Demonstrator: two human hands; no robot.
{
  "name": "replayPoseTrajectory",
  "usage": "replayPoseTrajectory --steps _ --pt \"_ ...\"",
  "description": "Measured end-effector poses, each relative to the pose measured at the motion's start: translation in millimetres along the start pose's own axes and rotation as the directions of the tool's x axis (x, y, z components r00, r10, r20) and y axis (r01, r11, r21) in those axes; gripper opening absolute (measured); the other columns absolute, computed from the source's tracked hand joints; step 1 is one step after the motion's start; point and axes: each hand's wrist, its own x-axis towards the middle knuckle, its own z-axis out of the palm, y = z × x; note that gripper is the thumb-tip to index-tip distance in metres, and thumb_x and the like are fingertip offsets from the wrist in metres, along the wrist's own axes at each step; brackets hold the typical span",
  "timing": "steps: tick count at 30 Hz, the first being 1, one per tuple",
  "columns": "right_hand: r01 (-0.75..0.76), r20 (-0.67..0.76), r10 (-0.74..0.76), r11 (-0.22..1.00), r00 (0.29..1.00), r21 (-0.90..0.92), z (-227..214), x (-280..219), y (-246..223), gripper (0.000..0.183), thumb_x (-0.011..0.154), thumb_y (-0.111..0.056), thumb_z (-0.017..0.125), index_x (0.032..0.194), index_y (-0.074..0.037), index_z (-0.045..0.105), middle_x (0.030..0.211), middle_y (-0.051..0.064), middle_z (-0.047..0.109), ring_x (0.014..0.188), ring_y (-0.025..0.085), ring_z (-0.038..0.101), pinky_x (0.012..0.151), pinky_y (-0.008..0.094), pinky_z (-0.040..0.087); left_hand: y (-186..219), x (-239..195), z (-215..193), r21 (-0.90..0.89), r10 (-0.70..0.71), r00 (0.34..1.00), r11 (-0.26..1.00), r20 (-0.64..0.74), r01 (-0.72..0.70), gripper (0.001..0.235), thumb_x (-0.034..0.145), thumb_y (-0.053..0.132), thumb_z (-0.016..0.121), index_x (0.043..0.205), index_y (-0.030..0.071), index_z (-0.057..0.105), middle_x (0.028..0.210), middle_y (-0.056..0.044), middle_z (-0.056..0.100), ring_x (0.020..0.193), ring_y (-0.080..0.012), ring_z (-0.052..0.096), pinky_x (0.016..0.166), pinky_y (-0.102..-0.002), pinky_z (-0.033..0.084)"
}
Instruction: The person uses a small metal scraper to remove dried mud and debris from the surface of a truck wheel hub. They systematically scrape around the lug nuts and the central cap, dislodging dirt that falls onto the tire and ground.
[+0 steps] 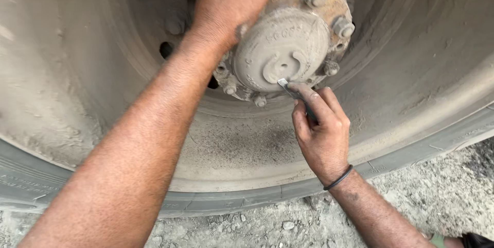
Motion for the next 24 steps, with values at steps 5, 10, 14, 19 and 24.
replayPoseTrajectory --steps 5,10,14,19,24 --pt "0.177 0.0 -0.181 0.965 0.984 -0.191 0.0 7.0 3.6 0.039 0.097 0.002 0.072 0.131 -0.016 0.073 0.1 0.003 0.067 0.067 0.007 0.06 0.053 0.02 0.057 -4.8 5.4 -2.1 -0.107 0.197 0.977 0.973 -0.082 -0.205 0.024 0.105 0.031 0.07 0.101 0.008 0.074 0.081 -0.002 0.073 0.077 -0.0101 0.072 0.062 -0.029 0.06" --pt "0.25 0.044 -0.247 0.935 0.968 -0.253 -11.5 1.2 15.4 0.042 0.094 -0.002 0.074 0.132 -0.019 0.073 0.103 0.004 0.068 0.073 0.009 0.064 0.06 0.024 0.059 -11.3 -1.6 7.8 -0.072 0.005 1.0 0.997 -0.013 -0.006 0.024 0.105 0.034 0.07 0.1 0.01 0.073 0.077 0.001 0.071 0.072 -0.0064 0.072 0.058 -0.028 0.059" --pt "0.274 0.1 -0.256 0.912 0.962 -0.304 -15.3 7.4 14.2 0.04 0.094 -0.002 0.074 0.131 -0.018 0.074 0.099 0.004 0.066 0.069 0.01 0.064 0.058 0.025 0.06 -16.6 2.5 2.4 -0.087 0.119 0.991 0.989 -0.055 -0.123 0.026 0.105 0.033 0.072 0.097 0.008 0.073 0.076 -0.001 0.069 0.072 -0.0091 0.069 0.06 -0.03 0.055" --pt "0.193 0.073 -0.18 0.946 0.981 -0.26 -18.3 1.0 28.3 0.04 0.095 -0.001 0.072 0.13 -0.019 0.073 0.097 0.002 0.065 0.065 0.012 0.064 0.056 0.026 0.06 -23.7 -1.3 10.0 -0.016 0.102 0.992 0.994 -0.075 -0.104 0.025 0.107 0.032 0.072 0.097 0.008 0.072 0.073 0.003 0.067 0.068 -0.0061 0.068 0.055 -0.027 0.053" --pt "0.307 0.136 -0.279 0.91 0.95 -0.277 -22.3 0.4 44.3 0.039 0.094 -0.002 0.071 0.13 -0.015 0.072 0.096 0.006 0.064 0.071 0.015 0.065 0.062 0.031 0.06 -26.8 0.3 5.4 -0.024 0.044 0.999 0.999 -0.013 -0.045 0.031 0.112 0.03 0.07 0.088 0.011 0.07 0.066 0.005 0.057 0.057 -0.0065 0.053 0.055 -0.025 0.041"
